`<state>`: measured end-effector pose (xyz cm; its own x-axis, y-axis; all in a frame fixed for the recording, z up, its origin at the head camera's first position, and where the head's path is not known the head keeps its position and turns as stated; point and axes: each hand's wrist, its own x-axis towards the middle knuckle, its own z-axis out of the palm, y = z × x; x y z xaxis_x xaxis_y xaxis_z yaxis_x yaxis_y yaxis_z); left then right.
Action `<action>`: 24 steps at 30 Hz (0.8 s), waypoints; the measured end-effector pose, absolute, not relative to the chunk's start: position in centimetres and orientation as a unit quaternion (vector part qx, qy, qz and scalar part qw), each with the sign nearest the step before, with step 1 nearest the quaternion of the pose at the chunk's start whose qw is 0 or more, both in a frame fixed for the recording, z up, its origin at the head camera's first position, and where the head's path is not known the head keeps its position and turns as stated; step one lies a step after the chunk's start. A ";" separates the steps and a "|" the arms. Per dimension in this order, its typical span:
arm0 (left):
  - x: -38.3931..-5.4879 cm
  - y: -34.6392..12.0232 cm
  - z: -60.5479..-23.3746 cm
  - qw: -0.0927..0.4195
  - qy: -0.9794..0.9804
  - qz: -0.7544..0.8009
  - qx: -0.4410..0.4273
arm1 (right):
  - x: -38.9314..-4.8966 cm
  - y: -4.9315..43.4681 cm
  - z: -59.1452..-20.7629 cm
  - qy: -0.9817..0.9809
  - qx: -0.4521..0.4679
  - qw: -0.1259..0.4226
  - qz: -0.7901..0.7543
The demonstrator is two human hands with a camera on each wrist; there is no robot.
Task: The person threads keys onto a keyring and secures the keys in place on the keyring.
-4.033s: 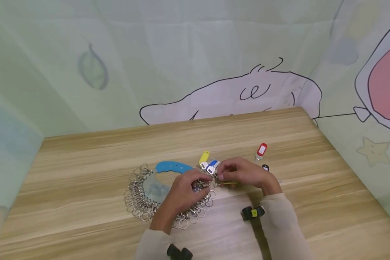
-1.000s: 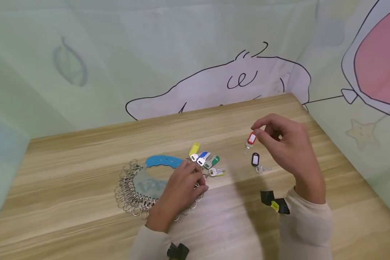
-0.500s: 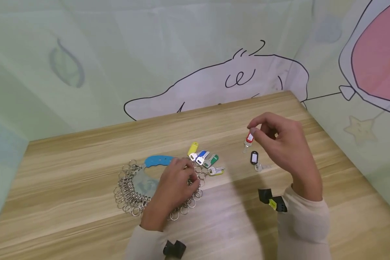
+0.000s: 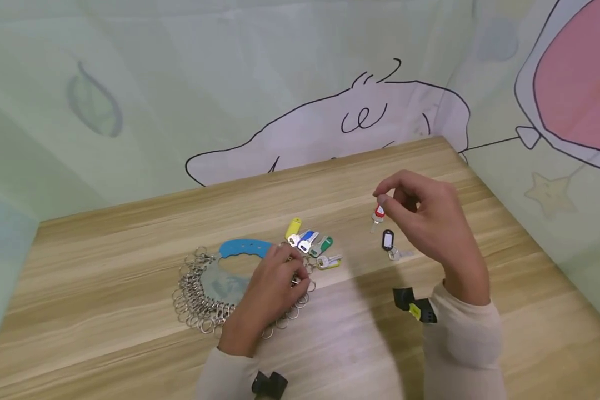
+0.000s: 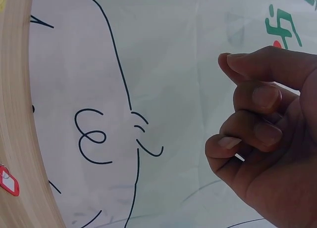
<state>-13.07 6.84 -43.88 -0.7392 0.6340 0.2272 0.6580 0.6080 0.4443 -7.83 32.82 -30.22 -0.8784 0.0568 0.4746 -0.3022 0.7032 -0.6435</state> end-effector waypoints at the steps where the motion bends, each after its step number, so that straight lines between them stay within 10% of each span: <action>1: -13.1 6.8 -43.8 0.023 -0.895 -0.263 -0.359 | -7.8 32.8 -30.2 -0.893 0.069 0.236 0.378; 24: -13.9 5.5 -42.9 -0.122 -0.823 -0.446 -0.331 | -7.9 32.9 -30.2 -0.897 0.066 0.220 0.378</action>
